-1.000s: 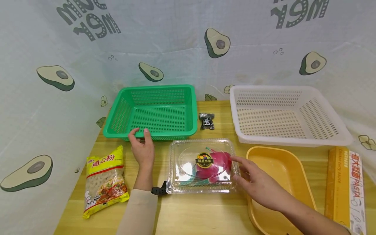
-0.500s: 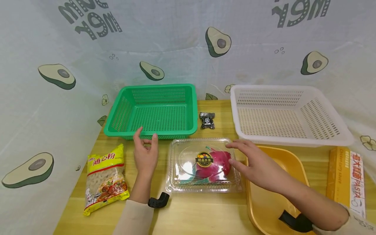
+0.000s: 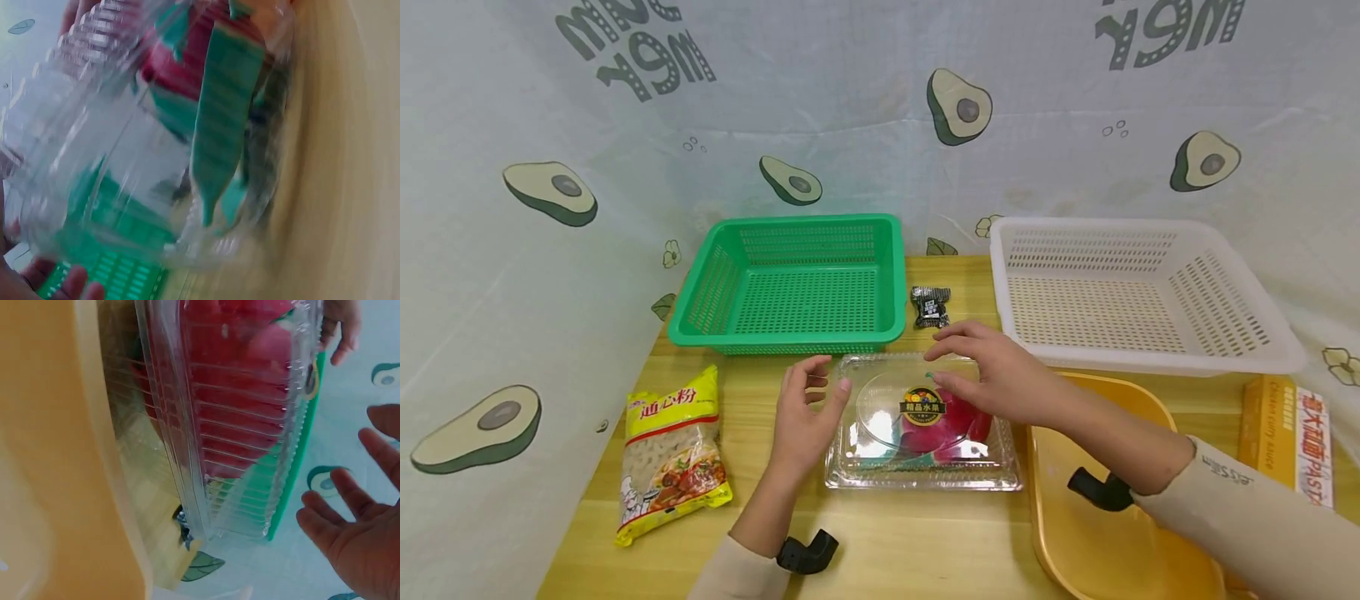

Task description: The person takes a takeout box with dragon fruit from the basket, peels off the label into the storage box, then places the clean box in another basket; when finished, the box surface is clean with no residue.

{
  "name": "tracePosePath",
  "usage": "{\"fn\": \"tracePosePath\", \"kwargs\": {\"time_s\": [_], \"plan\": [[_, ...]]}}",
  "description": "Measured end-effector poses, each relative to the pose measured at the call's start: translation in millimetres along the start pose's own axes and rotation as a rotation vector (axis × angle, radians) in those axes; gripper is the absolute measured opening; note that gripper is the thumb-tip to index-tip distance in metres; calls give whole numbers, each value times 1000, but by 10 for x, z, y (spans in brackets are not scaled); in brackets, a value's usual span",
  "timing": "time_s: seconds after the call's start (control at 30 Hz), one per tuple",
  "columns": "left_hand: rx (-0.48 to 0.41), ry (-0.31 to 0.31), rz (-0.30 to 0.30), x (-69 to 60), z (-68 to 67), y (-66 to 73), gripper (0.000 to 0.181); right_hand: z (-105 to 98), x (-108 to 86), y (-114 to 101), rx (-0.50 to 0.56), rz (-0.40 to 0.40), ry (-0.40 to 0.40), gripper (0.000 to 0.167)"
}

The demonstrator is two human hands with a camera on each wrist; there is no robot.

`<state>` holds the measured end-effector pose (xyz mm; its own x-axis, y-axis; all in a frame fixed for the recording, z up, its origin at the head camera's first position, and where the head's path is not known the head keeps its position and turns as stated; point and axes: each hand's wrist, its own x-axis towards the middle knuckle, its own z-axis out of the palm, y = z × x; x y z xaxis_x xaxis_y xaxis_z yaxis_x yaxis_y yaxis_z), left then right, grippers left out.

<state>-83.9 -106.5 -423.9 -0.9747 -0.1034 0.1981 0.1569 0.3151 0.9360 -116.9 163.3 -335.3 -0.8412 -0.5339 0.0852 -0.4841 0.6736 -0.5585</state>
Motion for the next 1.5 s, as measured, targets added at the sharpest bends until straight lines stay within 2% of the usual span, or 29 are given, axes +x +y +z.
{"fn": "tracePosePath", "kwargs": {"time_s": [0.13, 0.23, 0.4, 0.57, 0.67, 0.93, 1.2, 1.5], "plan": [[-75, -103, -87, -38, 75, -3, 43, 86, 118, 24, -16, -61, -99, 20], [-133, -147, -138, -49, 109, -14, 44, 140, 178, 28, -49, -73, -149, 19], [-175, -201, -152, -36, 120, -62, 45, 179, 235, 26, -49, -61, -190, 16], [-203, -280, -196, -26, 103, -103, 48, 221, 266, 47, -51, -60, -235, 9], [-220, -300, -181, -17, 96, -133, 47, 242, 273, 58, -44, -49, -255, 6], [-267, -314, -101, -22, 92, -231, 45, 312, 286, 85, -26, -32, -237, 8], [-272, -310, -104, -30, 99, -250, 45, 330, 270, 71, -50, -21, -213, 12], [-282, -304, -86, -35, 114, -275, 45, 352, 262, 130, -9, -49, -204, 13]]}}
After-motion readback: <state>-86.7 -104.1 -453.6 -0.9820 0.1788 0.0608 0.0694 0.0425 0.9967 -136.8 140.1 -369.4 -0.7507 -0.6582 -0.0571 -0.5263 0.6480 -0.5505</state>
